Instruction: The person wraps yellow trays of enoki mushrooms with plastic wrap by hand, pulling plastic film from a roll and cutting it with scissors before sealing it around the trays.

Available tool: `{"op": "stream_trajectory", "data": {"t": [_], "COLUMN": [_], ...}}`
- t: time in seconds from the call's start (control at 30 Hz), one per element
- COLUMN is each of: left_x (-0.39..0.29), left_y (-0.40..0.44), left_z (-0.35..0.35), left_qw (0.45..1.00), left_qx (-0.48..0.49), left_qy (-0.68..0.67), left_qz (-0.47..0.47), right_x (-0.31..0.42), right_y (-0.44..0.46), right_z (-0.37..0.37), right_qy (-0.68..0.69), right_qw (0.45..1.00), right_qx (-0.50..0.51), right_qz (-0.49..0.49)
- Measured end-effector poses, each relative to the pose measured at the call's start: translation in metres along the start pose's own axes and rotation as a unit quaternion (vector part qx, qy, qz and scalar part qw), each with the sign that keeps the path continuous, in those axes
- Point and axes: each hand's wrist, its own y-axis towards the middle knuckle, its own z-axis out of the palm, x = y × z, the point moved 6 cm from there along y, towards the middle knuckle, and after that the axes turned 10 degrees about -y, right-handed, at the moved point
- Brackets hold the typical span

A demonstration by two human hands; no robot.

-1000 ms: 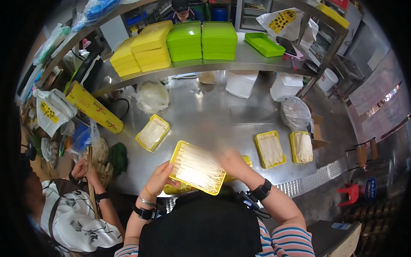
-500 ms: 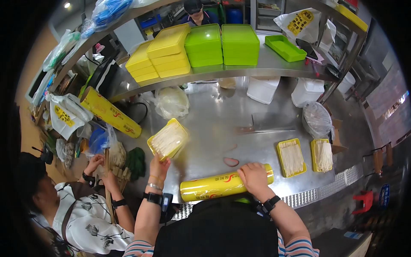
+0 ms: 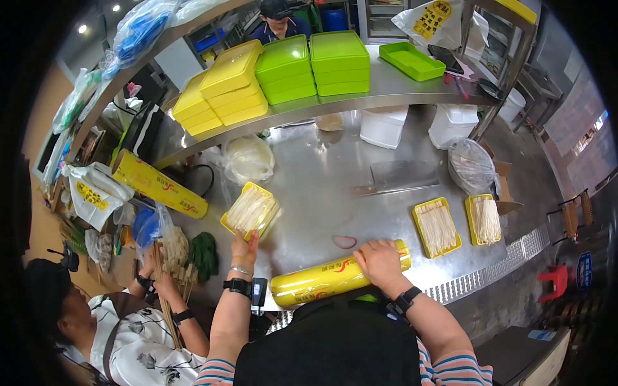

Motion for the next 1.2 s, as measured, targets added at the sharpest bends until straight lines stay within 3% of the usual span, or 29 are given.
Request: {"op": "stream_trajectory", "data": {"t": [0.33, 0.43, 0.47, 0.5, 0.57, 0.63, 0.67, 0.73, 0.8, 0.83, 0.87, 0.9, 0.93, 1.03, 1.13, 1.2], "left_x": [-0.014, -0.018, -0.019, -0.028, -0.019, 0.005, 0.019, 0.041, 0.055, 0.057, 0.059, 0.061, 0.061, 0.064, 0.064, 0.065], "left_y": [-0.008, -0.011, -0.021, -0.069, -0.114, -0.146, -0.162, -0.199, -0.244, -0.245, -0.244, -0.243, -0.242, -0.245, -0.254, -0.258], "left_z": [0.004, -0.006, -0.012, 0.01, 0.025, 0.032, 0.036, 0.05, 0.086, 0.087, 0.088, 0.089, 0.088, 0.073, 0.063, 0.06], "left_qw": [0.996, 0.983, 0.98, 0.969, 0.926, 0.844, 0.791, 0.678, 0.479, 0.483, 0.486, 0.489, 0.483, 0.488, 0.48, 0.478], "left_qx": [0.011, 0.139, 0.132, 0.073, 0.108, 0.266, 0.332, 0.414, 0.465, 0.449, 0.444, 0.442, 0.44, 0.432, 0.432, 0.429], "left_qy": [0.081, 0.114, 0.143, 0.231, 0.344, 0.445, 0.492, 0.558, 0.667, 0.676, 0.671, 0.664, 0.664, 0.659, 0.655, 0.648], "left_qz": [-0.029, -0.019, -0.035, 0.043, 0.114, 0.138, 0.15, 0.239, 0.332, 0.328, 0.34, 0.353, 0.364, 0.376, 0.393, 0.408], "right_x": [-0.003, -0.008, -0.011, -0.011, -0.019, -0.021, -0.04, -0.084, -0.1, -0.134, -0.103, -0.098, -0.086, -0.055, -0.019, 0.003], "right_y": [-0.004, -0.013, -0.017, -0.019, -0.023, -0.022, -0.023, -0.028, -0.004, -0.01, 0.013, 0.028, 0.042, 0.057, 0.064, 0.069], "right_z": [0.003, 0.026, 0.037, 0.035, 0.023, 0.009, 0.015, -0.002, -0.059, -0.025, -0.071, -0.064, -0.052, 0.005, 0.075, 0.108], "right_qy": [0.02, 0.006, 0.006, 0.02, 0.025, 0.097, 0.247, 0.236, 0.048, 0.035, 0.066, 0.074, 0.094, 0.125, 0.169, -0.032], "right_qw": [1.0, 0.997, 0.997, 0.997, 0.997, 0.992, 0.951, 0.941, 0.979, 0.976, 0.975, 0.976, 0.978, 0.983, 0.946, 0.915], "right_qx": [0.018, 0.066, 0.072, 0.053, 0.029, 0.079, 0.134, 0.059, 0.0, 0.018, 0.073, 0.077, 0.134, 0.135, 0.263, 0.37], "right_qz": [0.013, 0.026, 0.035, 0.043, 0.068, 0.032, 0.128, 0.234, 0.196, 0.213, 0.201, 0.189, 0.126, -0.015, -0.082, -0.157]}}
